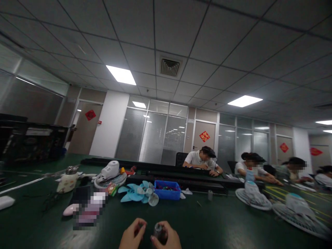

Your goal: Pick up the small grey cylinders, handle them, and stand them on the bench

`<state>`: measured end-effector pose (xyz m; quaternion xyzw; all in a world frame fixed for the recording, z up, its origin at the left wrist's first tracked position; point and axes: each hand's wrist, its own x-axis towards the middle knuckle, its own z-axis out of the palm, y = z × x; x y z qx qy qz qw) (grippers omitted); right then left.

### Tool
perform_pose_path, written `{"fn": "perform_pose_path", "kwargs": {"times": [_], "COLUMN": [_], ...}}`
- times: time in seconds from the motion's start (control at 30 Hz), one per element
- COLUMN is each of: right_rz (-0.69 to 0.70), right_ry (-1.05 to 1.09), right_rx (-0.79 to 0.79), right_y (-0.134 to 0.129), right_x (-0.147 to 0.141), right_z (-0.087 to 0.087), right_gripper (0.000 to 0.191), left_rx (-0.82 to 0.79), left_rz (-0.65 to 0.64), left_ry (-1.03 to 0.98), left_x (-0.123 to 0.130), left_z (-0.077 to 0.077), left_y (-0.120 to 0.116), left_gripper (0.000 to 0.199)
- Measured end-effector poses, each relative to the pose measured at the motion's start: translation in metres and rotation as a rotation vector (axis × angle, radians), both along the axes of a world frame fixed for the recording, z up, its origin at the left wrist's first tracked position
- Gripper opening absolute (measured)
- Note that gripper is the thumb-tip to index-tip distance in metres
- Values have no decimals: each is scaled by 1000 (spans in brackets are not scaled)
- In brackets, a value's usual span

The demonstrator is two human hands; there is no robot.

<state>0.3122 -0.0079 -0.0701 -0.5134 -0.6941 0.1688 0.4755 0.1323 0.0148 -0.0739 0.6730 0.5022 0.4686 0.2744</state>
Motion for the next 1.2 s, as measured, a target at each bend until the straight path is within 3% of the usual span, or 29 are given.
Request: {"fn": "perform_pose_path", "kwargs": {"times": [0.33,0.57,0.7,1.0,1.2], "right_rz": [127,285,385,311,272], "right_ry": [96,288,316,195,147], "right_rx": [-60,-224,-234,-202,-203], "right_y": [-20,-13,-21,-36,-37], "right_x": [4,2,-4,-7,-6], "right_z": [13,5,6,14,16], "right_gripper": [33,37,34,32,37], "left_rx": [91,115,175,176,232], "left_rz": [-96,-247,-254,-226,-175], "left_ry": [43,55,128,142,136], "left_x": [-4,-2,-2,-6,-15], "left_z": [22,24,28,33,44], "left_y": [-32,-35,-36,-29,-20], "left_gripper": [39,46,41,38,38]}}
